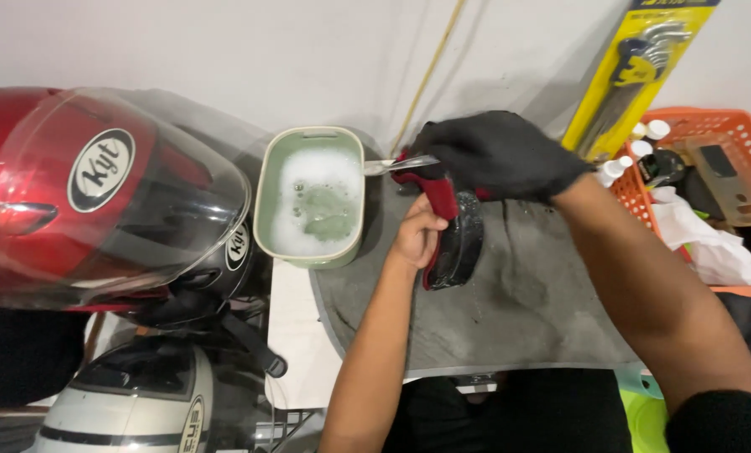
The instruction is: The person scrubs the interior padding of a red and black motorcycle helmet liner using a toothbrush and soapy water. They hold the liner in their left hand and scrub with their right hand, occasionally dipping the brush into a bucket of water.
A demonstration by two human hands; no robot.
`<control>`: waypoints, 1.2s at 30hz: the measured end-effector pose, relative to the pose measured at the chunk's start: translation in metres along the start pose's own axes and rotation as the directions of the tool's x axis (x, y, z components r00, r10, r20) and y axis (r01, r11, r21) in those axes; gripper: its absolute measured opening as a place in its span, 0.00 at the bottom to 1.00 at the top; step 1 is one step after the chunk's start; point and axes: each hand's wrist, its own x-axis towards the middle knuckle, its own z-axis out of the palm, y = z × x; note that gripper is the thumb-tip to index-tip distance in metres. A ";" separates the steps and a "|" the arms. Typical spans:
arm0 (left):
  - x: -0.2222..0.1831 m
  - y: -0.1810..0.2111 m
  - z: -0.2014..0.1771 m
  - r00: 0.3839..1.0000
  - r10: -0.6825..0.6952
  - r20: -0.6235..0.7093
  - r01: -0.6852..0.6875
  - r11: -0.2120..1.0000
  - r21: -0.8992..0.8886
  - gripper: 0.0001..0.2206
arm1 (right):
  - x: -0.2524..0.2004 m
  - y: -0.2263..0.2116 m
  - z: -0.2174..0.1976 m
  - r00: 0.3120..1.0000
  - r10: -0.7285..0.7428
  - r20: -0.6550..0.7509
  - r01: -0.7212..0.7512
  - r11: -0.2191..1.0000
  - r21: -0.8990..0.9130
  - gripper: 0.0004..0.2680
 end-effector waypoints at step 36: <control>0.000 -0.005 -0.059 0.970 -0.210 -0.125 0.243 0.876 0.416 0.24 | -0.099 0.248 0.100 0.959 0.023 -0.284 0.164 0.769 0.618 0.05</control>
